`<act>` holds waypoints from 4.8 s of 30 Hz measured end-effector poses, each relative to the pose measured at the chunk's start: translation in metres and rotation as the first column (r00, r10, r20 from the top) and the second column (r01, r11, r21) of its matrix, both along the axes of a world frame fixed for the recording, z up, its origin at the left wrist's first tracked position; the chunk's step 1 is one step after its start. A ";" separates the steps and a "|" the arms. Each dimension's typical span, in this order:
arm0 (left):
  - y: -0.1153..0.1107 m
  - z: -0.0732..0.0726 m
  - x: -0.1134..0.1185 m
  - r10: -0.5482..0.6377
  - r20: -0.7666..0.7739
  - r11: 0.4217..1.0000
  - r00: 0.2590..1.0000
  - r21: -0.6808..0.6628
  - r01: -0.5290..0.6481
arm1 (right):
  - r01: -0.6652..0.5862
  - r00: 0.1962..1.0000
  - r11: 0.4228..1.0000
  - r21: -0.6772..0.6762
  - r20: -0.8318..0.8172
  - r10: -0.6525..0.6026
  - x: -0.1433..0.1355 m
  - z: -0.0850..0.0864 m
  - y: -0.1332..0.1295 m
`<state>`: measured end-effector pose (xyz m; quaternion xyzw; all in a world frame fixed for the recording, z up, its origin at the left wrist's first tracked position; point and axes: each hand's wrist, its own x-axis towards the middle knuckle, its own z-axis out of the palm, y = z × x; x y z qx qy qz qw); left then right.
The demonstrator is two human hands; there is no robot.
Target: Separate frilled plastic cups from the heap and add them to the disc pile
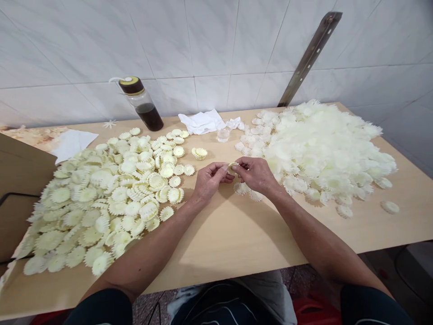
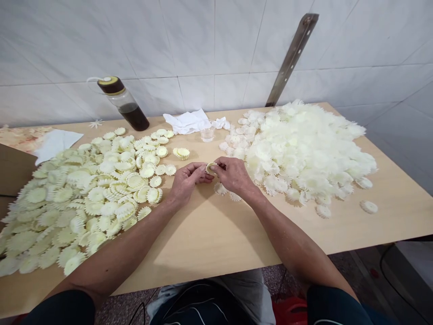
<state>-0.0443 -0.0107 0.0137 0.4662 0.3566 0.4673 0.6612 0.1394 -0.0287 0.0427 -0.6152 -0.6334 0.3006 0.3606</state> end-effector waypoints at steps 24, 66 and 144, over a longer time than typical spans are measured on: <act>-0.005 0.012 0.007 -0.001 0.247 0.964 0.969 -0.259 0.067 | 0.113 0.993 0.984 0.140 -0.052 -0.107 -0.011 -0.006 -0.002; 0.002 0.002 -0.001 -0.106 0.141 0.979 0.984 -0.159 0.128 | 0.066 0.998 0.991 0.120 0.010 -0.068 -0.005 0.003 -0.005; 0.001 -0.006 0.004 -0.027 0.078 0.996 0.997 -0.080 0.033 | 0.021 0.987 0.999 0.039 0.161 -0.027 0.007 0.005 0.000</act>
